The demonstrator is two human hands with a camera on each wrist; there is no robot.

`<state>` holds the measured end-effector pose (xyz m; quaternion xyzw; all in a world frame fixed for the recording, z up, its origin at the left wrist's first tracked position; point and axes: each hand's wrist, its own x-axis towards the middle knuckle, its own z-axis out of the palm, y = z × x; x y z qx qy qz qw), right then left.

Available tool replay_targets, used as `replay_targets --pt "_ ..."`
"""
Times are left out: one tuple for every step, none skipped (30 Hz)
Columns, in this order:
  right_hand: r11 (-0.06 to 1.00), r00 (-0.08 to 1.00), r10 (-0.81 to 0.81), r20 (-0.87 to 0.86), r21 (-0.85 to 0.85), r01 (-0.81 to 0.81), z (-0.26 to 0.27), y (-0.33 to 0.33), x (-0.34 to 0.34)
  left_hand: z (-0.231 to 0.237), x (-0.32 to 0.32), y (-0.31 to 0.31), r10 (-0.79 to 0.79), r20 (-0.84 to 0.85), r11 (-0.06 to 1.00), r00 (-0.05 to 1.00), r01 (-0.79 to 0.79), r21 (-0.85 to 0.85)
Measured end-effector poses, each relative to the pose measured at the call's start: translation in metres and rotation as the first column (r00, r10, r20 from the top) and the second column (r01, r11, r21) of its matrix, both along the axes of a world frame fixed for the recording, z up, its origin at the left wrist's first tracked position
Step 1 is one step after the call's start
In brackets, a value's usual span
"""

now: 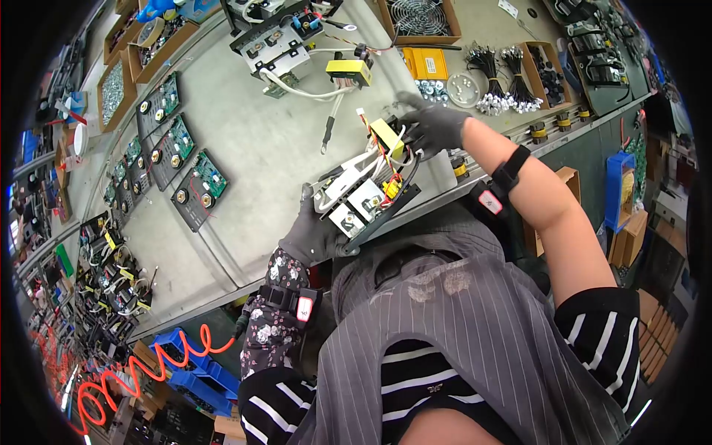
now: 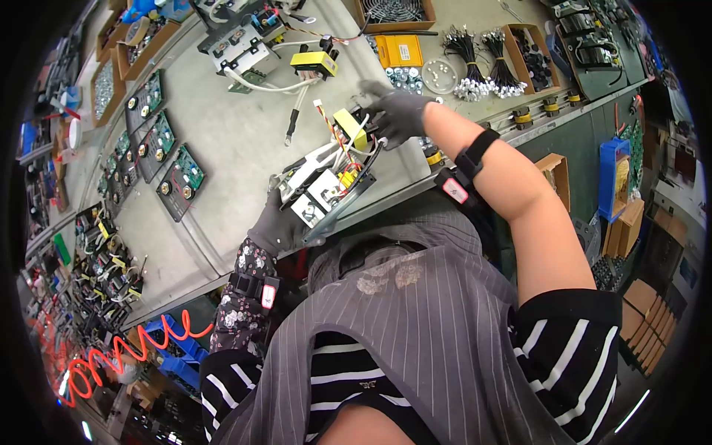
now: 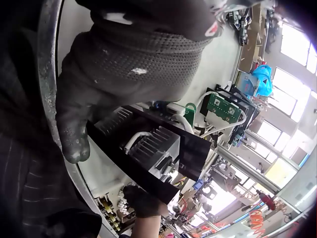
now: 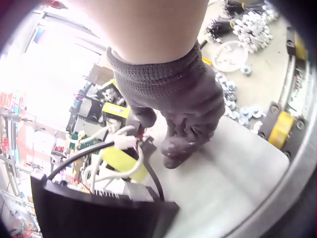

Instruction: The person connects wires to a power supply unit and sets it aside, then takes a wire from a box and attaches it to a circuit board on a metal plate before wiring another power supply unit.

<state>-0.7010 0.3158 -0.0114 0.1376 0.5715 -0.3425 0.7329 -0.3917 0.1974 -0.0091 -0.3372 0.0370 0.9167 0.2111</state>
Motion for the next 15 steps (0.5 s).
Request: replay_targets --pt "0.973 0.969 0.225 -0.107 -0.033 -0.229 0.001 -0.009 0.005 0.003 -0.005 -0.003 0.018 -0.046 0.997 0.999 -0.015 0.079" --pt "0.894 0.877 0.428 -0.218 -0.039 -0.446 0.000 -0.014 0.009 0.005 -0.015 -0.005 -0.040 -0.151 0.996 0.988 0.052 0.079" --pt "0.941 0.931 0.243 -0.272 -0.168 -0.294 -0.004 -0.013 0.017 0.011 -0.020 -0.001 0.029 -0.059 0.991 0.998 -0.021 0.130" --pt "0.937 0.927 0.245 -0.282 -0.176 -0.301 -0.002 -0.013 0.023 0.022 -0.030 0.003 0.102 0.034 0.979 0.994 -0.107 0.173" --pt "0.945 0.952 0.108 -0.285 -0.267 -0.187 0.001 -0.013 0.028 0.016 -0.032 0.004 0.167 -0.031 0.940 0.985 -0.150 0.306" --pt "0.931 0.961 -0.032 -0.273 -0.357 -0.070 0.002 -0.013 0.029 0.013 -0.033 0.010 0.225 0.045 0.938 0.973 -0.229 0.258" --pt "0.928 0.957 -0.068 -0.282 -0.371 -0.043 0.003 -0.011 0.031 0.018 -0.036 0.017 0.224 -0.018 0.971 0.974 -0.222 0.092" --pt "0.903 0.972 -0.075 -0.222 -0.429 -0.028 0.007 -0.003 0.028 0.024 -0.035 0.022 0.210 -0.074 0.974 0.975 -0.215 -0.075" --pt "0.865 0.980 -0.085 -0.179 -0.502 -0.017 0.010 0.005 0.026 0.025 -0.027 0.018 0.108 -0.210 0.962 0.972 -0.155 -0.224" --pt "0.821 0.987 -0.091 -0.135 -0.570 -0.002 0.017 0.012 0.023 0.034 -0.035 0.028 0.242 -0.203 0.908 0.949 -0.295 -0.298" --pt "0.776 0.984 -0.053 -0.170 -0.627 -0.067 0.024 0.019 0.019 0.016 -0.025 0.027 0.268 -0.128 0.902 0.955 -0.296 -0.315" --pt "0.780 0.982 -0.046 -0.181 -0.621 -0.078 0.034 0.026 0.016 -0.003 -0.014 0.025 0.296 -0.051 0.896 0.954 -0.296 -0.332" --pt "0.759 0.978 -0.061 -0.201 -0.645 -0.085 0.043 0.033 0.017 0.014 -0.020 0.024 0.272 -0.101 0.832 0.957 -0.286 -0.475" --pt "0.738 0.972 -0.079 -0.222 -0.669 -0.093 0.053 0.038 0.019 0.040 -0.029 0.020 0.237 -0.148 0.745 0.960 -0.278 -0.606" --pt "0.732 0.975 -0.049 -0.216 -0.672 -0.112 0.062 0.039 0.020 0.052 -0.040 0.013 0.223 -0.196 0.707 0.955 -0.297 -0.642"
